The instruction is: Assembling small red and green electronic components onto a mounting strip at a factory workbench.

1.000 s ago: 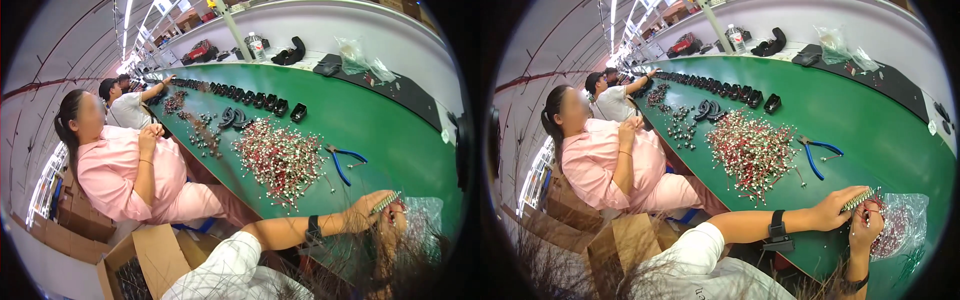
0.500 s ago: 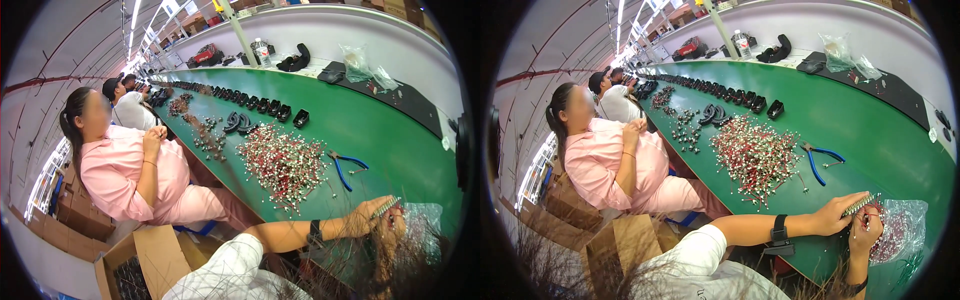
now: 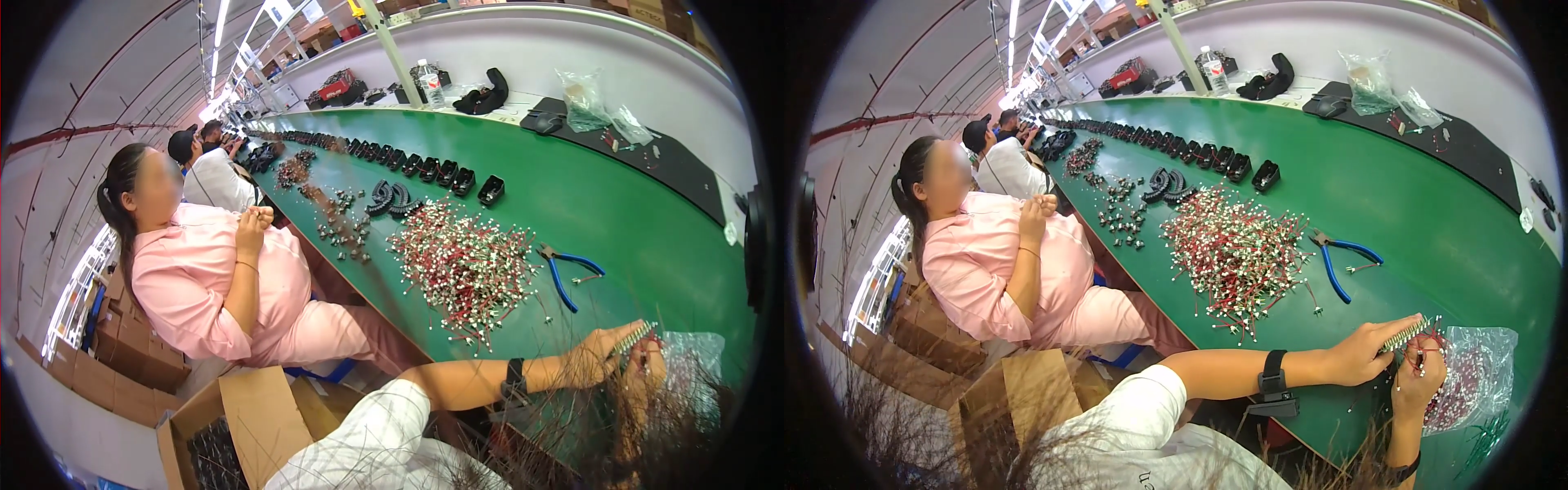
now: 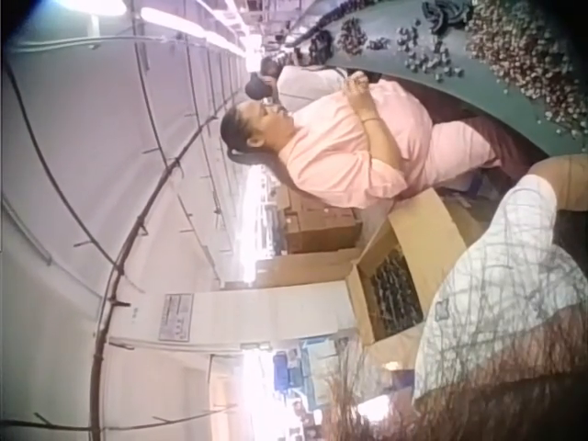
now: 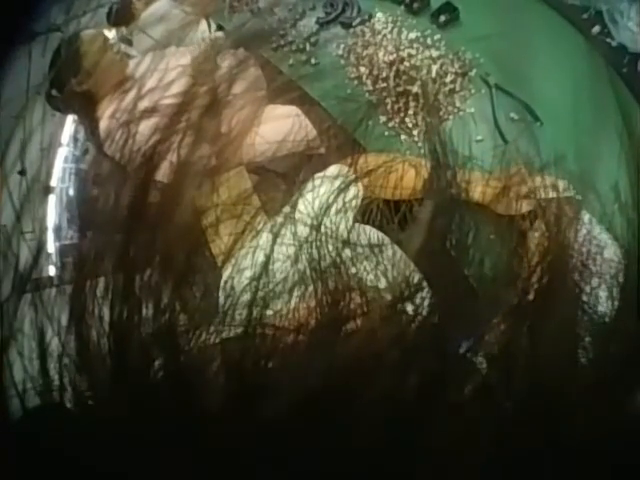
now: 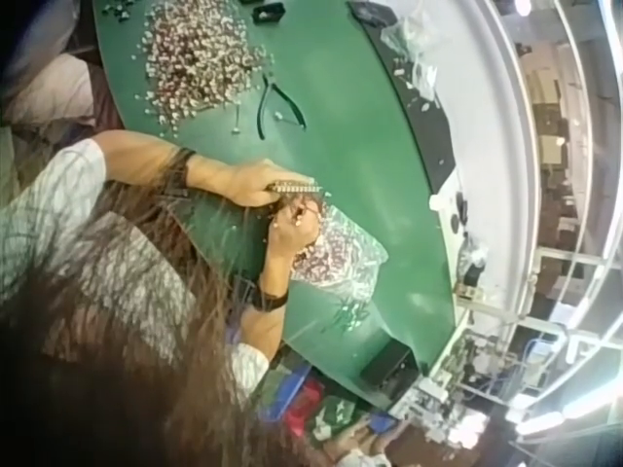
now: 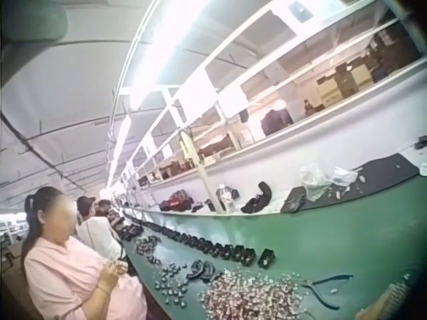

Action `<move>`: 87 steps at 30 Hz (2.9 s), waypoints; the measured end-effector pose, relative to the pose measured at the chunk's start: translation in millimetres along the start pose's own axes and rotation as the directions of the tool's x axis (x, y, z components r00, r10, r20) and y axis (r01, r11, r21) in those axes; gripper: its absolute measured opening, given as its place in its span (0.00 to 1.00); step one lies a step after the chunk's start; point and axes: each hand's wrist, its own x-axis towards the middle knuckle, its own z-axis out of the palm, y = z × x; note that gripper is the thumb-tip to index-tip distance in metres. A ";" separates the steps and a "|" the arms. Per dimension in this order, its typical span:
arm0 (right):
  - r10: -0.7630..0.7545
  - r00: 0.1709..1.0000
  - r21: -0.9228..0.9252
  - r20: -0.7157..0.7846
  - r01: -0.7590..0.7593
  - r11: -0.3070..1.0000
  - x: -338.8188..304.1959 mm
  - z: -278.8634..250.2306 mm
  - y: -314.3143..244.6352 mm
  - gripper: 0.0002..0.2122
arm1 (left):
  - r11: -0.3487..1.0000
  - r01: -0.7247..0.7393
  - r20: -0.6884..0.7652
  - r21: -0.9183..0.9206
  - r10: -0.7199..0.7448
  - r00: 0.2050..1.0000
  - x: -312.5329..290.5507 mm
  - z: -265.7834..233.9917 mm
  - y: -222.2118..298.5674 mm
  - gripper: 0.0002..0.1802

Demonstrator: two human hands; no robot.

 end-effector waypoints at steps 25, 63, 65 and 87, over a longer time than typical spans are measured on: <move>0.252 0.960 -0.060 0.124 -0.246 0.967 8.5 -6.9 -20.6 0.02 | 0.991 0.090 -0.458 -0.100 -0.126 0.880 11.7 -5.1 -10.8 0.27; 0.134 0.991 0.133 0.017 -0.135 0.982 13.6 -9.1 -43.6 0.04 | 0.930 0.209 -0.089 -0.301 -0.246 0.965 8.1 0.8 9.3 0.27; 0.172 0.983 0.145 0.066 -0.180 0.973 13.2 -2.8 -45.2 0.04 | 0.954 0.184 -0.099 -0.237 -0.212 0.972 2.6 -4.8 6.3 0.26; 0.077 0.996 0.128 0.053 -0.083 0.988 6.7 -2.0 -29.6 0.02 | 0.918 0.247 -0.057 -0.310 -0.277 0.959 3.9 0.2 10.2 0.33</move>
